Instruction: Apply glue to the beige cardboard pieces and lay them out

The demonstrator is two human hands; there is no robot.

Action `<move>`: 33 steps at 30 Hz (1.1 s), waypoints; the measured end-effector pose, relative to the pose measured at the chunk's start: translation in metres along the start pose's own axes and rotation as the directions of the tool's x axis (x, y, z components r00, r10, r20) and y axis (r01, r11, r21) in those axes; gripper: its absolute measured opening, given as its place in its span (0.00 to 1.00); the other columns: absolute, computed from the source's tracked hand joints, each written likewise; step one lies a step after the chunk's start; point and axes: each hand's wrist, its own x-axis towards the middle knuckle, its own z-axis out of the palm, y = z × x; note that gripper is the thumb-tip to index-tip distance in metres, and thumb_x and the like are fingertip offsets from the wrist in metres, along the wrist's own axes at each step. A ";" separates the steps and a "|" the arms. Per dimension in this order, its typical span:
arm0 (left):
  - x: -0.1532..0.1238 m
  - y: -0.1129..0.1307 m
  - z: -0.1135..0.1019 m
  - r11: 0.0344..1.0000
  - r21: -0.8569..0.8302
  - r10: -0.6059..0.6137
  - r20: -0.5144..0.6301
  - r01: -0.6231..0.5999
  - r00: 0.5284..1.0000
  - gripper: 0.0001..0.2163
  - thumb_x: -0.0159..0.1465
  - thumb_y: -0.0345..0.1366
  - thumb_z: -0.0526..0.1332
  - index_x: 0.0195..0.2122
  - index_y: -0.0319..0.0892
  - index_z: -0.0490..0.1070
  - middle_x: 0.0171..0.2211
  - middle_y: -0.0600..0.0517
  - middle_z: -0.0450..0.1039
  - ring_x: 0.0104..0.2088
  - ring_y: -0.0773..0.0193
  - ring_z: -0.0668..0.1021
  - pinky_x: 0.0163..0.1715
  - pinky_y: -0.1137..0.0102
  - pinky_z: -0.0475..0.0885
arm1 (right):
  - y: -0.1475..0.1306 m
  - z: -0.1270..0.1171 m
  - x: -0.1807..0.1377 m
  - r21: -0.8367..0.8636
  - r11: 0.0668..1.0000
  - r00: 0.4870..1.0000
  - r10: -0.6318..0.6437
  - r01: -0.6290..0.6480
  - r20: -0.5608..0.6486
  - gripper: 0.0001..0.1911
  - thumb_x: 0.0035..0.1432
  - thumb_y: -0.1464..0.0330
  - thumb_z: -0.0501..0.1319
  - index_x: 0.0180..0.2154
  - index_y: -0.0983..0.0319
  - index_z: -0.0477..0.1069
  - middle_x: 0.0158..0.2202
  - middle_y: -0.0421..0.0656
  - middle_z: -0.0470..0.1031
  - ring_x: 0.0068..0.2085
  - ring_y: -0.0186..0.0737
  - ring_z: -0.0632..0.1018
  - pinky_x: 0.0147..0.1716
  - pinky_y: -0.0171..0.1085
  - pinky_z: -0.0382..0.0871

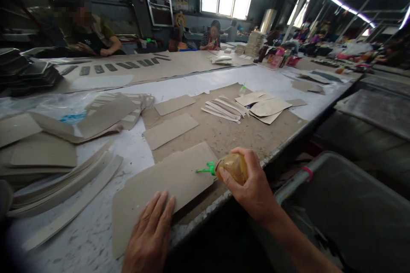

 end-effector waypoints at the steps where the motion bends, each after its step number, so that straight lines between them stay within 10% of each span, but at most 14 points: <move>1: 0.000 0.000 -0.001 1.000 0.003 0.005 0.012 -0.005 1.000 0.22 0.64 0.18 0.50 0.59 0.34 0.65 0.60 0.40 0.66 0.65 0.53 0.61 0.65 0.60 0.55 | 0.001 0.000 0.001 -0.017 1.000 1.000 -0.018 0.018 -0.016 0.22 0.55 0.57 0.64 0.49 0.58 0.64 0.41 0.43 0.69 0.38 0.42 0.74 0.39 0.40 0.71; 33: 0.003 0.026 0.003 0.988 0.147 -0.048 -0.014 0.049 0.999 0.19 0.63 0.21 0.52 0.54 0.36 0.70 0.56 0.40 0.71 0.59 0.49 0.70 0.55 0.58 0.68 | -0.038 0.008 -0.009 0.155 0.987 0.998 -0.056 0.050 0.037 0.22 0.57 0.55 0.64 0.49 0.57 0.63 0.38 0.42 0.71 0.32 0.38 0.75 0.30 0.34 0.73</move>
